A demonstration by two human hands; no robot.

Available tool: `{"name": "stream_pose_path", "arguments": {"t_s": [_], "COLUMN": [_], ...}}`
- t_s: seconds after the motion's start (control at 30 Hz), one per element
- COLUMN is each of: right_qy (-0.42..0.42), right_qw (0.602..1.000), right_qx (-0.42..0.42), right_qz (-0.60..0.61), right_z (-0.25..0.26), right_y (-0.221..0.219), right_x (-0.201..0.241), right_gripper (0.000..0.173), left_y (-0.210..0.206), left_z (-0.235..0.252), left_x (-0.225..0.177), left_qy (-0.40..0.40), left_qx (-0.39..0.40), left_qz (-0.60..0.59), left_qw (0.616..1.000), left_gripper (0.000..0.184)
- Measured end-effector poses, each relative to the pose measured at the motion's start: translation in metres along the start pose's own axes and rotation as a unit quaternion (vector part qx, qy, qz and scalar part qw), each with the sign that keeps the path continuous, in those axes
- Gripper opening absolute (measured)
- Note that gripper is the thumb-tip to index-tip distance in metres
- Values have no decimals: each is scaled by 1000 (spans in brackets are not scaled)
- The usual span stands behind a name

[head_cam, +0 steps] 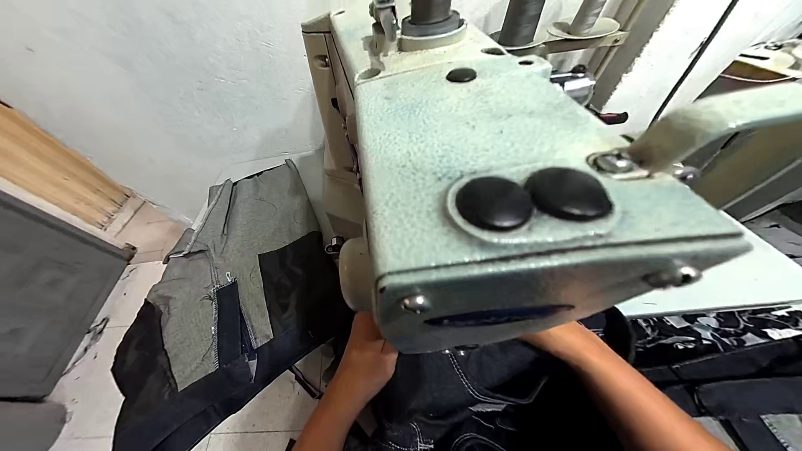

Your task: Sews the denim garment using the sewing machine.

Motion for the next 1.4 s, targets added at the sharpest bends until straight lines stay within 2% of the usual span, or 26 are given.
{"name": "stream_pose_path", "arguments": {"t_s": [0.17,0.33,0.5,0.53,0.57,0.6,0.63,0.67,0.7,0.77,0.8,0.83,0.9,0.97,1.03,1.1,1.13,1.23,1.33,1.4], "right_qy": [-11,-4,0,-19,-65,-147,-196,-219,-228,-183,-148,-129,-93,-97,-82,-27,-4,4,-34,-40], "right_qw": [1000,1000,1000,1000,995,971,950,939,938,970,982,987,988,980,978,987,992,999,987,976], "right_qx": [6,-7,-14,10,75,184,242,265,259,161,109,80,35,20,13,26,33,7,-72,-91], "right_qz": [7,-4,-1,-1,4,26,29,21,10,-16,-33,-54,-116,-171,-189,-155,-120,-53,-143,-193], "right_z": [-3,-1,-2,0,5,13,18,21,22,14,3,-10,-41,-71,-100,-122,-129,-136,-122,-109], "right_y": [6,7,8,7,5,0,-4,-3,1,13,19,26,48,65,76,78,77,72,75,74], "right_x": [2,4,6,5,4,1,-2,-3,-2,-9,-18,-28,-38,-48,-57,-55,-52,-48,-53,-61], "right_gripper": [17,19,19,19,19,23,25,25,25,19,16,14,12,18,27,30,30,29,34,35], "left_y": [-2,1,1,1,2,2,3,3,4,7,7,6,5,7,7,7,6,6,17,29], "left_z": [0,1,-2,0,2,5,7,7,6,4,4,5,6,7,4,-5,-8,-11,-21,-34], "left_x": [-2,-10,-2,-3,-6,-9,-11,-8,-4,2,2,0,-8,-12,-14,-2,3,2,-5,-12], "left_qy": [-27,-67,-61,-50,-21,37,76,72,47,-32,-33,5,140,162,121,-47,-73,-10,-39,-21], "left_qx": [-34,-24,-27,-18,7,58,91,95,77,30,31,55,116,111,109,16,-8,-2,-70,-81], "left_qz": [124,162,142,143,148,143,148,161,175,183,185,192,203,214,203,183,167,153,210,244], "left_qw": [991,984,988,988,989,987,982,980,980,982,982,980,962,957,966,982,983,988,975,966], "left_gripper": [15,14,14,15,18,22,24,24,23,21,22,23,26,25,27,26,26,28,27,32]}}
Point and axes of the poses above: each hand's wrist, its own z-axis towards the middle knuckle, its own y-axis out of the back of the hand, x = y × z, the point moved 6 cm from there along z, towards the middle knuckle, and after that the axes turned 1 degree about -y, right-handed, at the moved point
